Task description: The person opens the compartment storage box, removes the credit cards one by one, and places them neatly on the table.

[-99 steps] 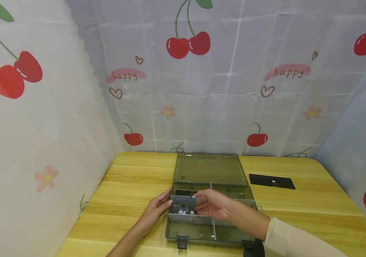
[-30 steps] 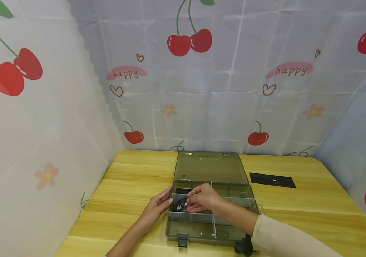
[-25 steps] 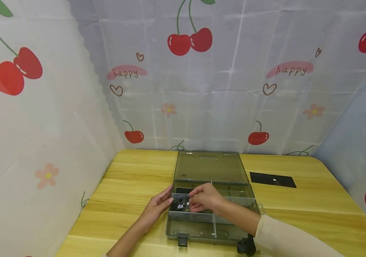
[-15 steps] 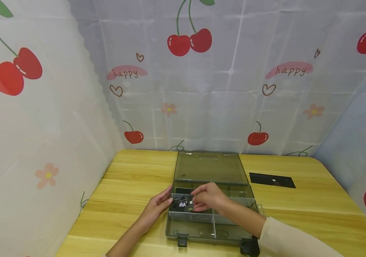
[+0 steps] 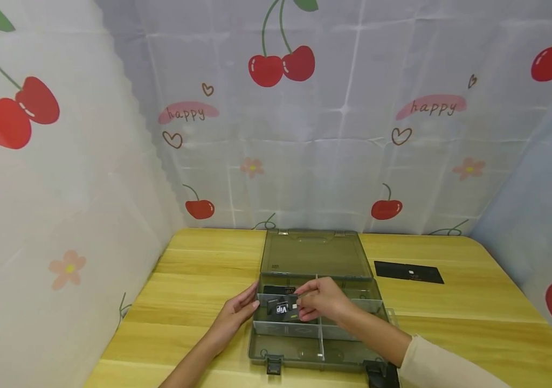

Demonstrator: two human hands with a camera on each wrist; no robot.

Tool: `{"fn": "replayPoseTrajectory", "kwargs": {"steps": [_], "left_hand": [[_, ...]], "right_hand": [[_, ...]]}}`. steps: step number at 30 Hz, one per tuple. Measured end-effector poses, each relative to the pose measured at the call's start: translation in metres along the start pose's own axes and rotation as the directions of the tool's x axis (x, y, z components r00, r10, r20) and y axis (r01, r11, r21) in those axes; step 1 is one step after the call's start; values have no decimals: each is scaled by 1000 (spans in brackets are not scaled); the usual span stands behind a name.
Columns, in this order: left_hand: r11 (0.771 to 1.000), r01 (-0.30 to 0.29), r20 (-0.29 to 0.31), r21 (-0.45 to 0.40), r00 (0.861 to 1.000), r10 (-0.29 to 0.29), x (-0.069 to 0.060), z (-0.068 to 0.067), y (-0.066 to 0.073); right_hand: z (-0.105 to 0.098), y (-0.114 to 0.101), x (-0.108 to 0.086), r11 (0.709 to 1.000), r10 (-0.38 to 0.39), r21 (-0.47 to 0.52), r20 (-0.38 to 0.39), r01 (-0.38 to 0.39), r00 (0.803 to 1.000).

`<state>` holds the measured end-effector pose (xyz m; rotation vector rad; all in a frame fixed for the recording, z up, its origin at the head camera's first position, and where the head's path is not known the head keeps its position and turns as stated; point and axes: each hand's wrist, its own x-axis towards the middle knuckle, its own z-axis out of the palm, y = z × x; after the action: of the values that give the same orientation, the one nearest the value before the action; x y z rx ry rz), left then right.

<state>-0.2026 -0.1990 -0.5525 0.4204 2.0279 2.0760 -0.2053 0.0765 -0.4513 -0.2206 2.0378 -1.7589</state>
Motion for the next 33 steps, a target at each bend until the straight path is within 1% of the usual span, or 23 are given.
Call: {"fn": "replayPoseTrajectory", "kwargs": {"steps": [4, 8, 12, 15, 21, 27, 33], "left_hand": [[1000, 14, -5, -13, 1000, -14, 0, 0, 2], [1000, 27, -14, -7, 1000, -27, -2, 0, 3], [999, 41, -5, -5, 999, -41, -4, 1, 1], [999, 33, 5, -12, 999, -33, -3, 1, 1], [1000, 15, 0, -19, 1000, -15, -1, 1, 3], [1000, 16, 11, -17, 1000, -16, 0, -1, 4], [999, 23, 21, -25, 1000, -22, -1, 0, 4]], "right_hand": [[-3, 0, -2, 1000, -5, 1, 5, 5, 1000], [-6, 1, -4, 1000, -2, 10, 4, 2, 1000], [-10, 3, -8, 1000, -1, 24, -1, 1, 1000], [-13, 4, -11, 999, -8, 33, -8, 8, 1000], [-21, 3, -15, 999, -25, 39, -22, 26, 999], [-26, 4, -18, 999, -26, 34, -34, 27, 999], [-28, 7, -22, 998, -28, 60, -16, 29, 999]]}}
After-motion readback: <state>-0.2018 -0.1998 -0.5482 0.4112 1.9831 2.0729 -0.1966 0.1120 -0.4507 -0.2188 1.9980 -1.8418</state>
